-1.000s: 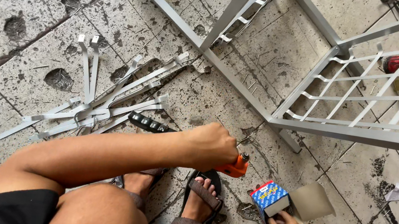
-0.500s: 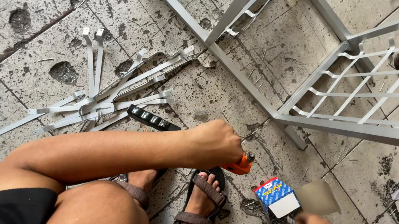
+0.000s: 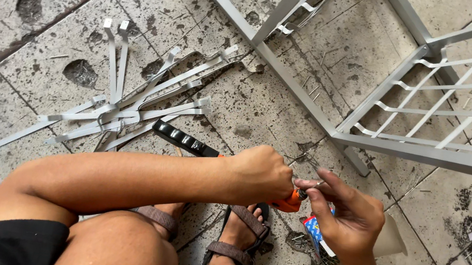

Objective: The person assembles a white metal frame by inserting rivets into pre-drilled holes and using a hand riveter to secure them. The person handles thin metal strips, places them onto the frame, and uses the riveter to fasten various points of the structure.

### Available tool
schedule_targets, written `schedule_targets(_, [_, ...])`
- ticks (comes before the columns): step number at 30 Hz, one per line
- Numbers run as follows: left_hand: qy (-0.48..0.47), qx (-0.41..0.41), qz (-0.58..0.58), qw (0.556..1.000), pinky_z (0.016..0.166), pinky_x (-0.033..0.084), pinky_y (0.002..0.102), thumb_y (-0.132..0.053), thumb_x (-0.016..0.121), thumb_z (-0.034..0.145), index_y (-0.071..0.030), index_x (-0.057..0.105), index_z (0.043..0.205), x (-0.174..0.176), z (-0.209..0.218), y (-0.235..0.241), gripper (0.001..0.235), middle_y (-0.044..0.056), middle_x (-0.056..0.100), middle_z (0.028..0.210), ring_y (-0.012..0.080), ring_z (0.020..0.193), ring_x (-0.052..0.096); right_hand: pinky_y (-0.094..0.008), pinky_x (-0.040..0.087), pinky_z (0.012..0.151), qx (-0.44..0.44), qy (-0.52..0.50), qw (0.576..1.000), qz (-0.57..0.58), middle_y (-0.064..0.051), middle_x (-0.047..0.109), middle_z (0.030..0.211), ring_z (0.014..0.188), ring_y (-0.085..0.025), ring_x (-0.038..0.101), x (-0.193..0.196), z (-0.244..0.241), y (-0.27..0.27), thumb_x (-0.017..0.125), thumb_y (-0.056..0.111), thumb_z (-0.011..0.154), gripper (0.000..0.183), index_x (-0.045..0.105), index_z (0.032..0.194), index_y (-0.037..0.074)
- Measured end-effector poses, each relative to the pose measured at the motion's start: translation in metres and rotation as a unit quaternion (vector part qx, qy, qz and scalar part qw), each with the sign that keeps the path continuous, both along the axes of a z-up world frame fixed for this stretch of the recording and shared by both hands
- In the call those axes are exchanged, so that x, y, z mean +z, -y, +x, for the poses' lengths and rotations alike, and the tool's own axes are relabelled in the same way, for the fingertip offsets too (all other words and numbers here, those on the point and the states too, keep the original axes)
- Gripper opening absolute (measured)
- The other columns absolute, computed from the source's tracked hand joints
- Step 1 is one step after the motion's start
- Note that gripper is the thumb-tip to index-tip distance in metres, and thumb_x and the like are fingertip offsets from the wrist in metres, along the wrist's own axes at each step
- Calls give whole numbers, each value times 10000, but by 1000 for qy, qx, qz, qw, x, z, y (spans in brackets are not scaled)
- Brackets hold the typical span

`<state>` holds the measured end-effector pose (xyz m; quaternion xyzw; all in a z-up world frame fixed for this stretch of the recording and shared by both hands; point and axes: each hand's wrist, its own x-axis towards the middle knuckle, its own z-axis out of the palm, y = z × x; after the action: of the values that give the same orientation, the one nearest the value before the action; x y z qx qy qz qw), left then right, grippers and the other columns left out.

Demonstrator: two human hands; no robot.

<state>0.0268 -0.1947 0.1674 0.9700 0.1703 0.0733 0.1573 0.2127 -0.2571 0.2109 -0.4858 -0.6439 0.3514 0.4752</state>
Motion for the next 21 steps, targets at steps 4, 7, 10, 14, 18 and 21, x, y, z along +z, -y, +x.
schedule_targets(4, [7,1,-12,1000,510,599,399,-315,685,877,-211,711,651,-24,5,3,250,15,716,661,245,627,745,-417,682,682,1,25,1000,-16,-260,775,878,850,-353,797,7,-2,-7,781,-142,747,394,723,1131,-74])
schedule_targets(7, [0,10,-11,1000,521,608,401,-350,681,866,-236,711,654,-25,1,-2,242,10,726,678,250,643,754,-427,655,797,29,79,996,7,-173,800,888,944,-329,777,24,-2,-19,799,-60,770,228,804,976,37])
schedule_targets(10, [-12,16,-57,998,551,615,439,-322,700,876,-168,741,731,9,-8,-28,216,58,741,716,295,672,757,-593,634,771,154,149,976,-30,-296,616,1395,1146,-491,661,20,12,-28,747,301,842,540,667,1341,110])
schedule_targets(14, [326,205,-352,853,564,535,358,-470,856,673,-54,656,719,19,16,-52,464,106,645,592,251,604,659,-646,408,1046,145,-135,962,-185,-243,456,1527,1316,-457,488,-142,17,4,819,467,695,1089,299,1547,31])
schedule_targets(18, [434,312,-415,737,479,420,337,-435,869,595,-5,581,651,9,39,-75,521,105,532,468,225,457,502,-662,412,1050,235,-527,806,-135,-339,488,1425,1318,-489,507,-192,-50,-3,748,405,870,918,287,1575,41])
schedule_targets(21, [456,334,-402,720,509,431,308,-501,838,702,-26,683,829,-16,38,-87,516,86,576,555,192,533,576,-562,582,838,197,-469,855,-102,-366,639,1133,1074,-503,673,-212,-47,-18,429,485,1026,623,383,1585,214])
